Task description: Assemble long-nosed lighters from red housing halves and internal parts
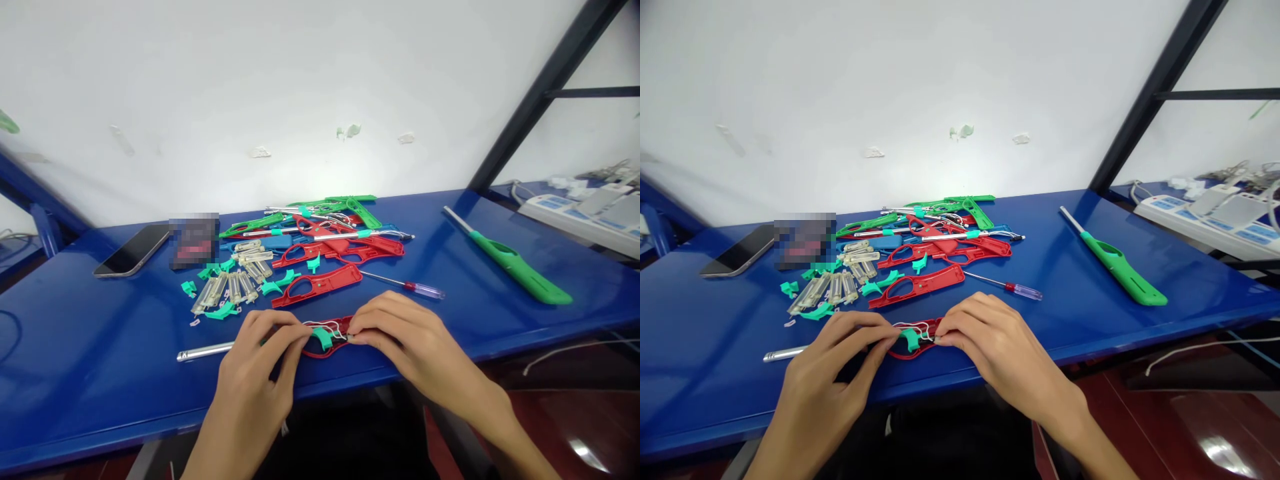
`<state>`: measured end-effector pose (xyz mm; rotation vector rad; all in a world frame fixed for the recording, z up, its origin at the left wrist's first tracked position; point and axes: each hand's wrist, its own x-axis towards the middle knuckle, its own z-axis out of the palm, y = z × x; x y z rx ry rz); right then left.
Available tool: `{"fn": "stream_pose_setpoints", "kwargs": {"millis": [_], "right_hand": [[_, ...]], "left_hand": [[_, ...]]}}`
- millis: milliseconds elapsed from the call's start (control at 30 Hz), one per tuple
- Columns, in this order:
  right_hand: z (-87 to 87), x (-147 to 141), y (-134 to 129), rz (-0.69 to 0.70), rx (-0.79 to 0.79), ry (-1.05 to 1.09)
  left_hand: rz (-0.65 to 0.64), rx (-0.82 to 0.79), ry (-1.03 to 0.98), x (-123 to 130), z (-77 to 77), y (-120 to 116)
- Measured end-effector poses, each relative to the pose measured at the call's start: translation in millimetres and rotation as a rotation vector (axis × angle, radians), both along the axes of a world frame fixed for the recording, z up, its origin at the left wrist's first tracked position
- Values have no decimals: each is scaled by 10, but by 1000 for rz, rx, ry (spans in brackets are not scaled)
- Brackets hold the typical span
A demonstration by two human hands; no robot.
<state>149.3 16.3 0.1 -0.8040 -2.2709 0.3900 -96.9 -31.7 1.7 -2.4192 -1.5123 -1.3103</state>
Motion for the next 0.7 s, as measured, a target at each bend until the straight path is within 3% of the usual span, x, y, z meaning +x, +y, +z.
{"fn": "stream_pose_setpoints", "kwargs": {"millis": [233, 467, 700], "right_hand": [[-12, 14, 8, 13, -2, 2], [5, 2, 7, -8, -16, -9], [13, -1, -2, -16, -3, -20]], "left_hand": [[65, 67, 44, -8, 25, -42], [69, -36, 109, -15, -8, 29], [81, -1, 157, 39, -22, 118]]}}
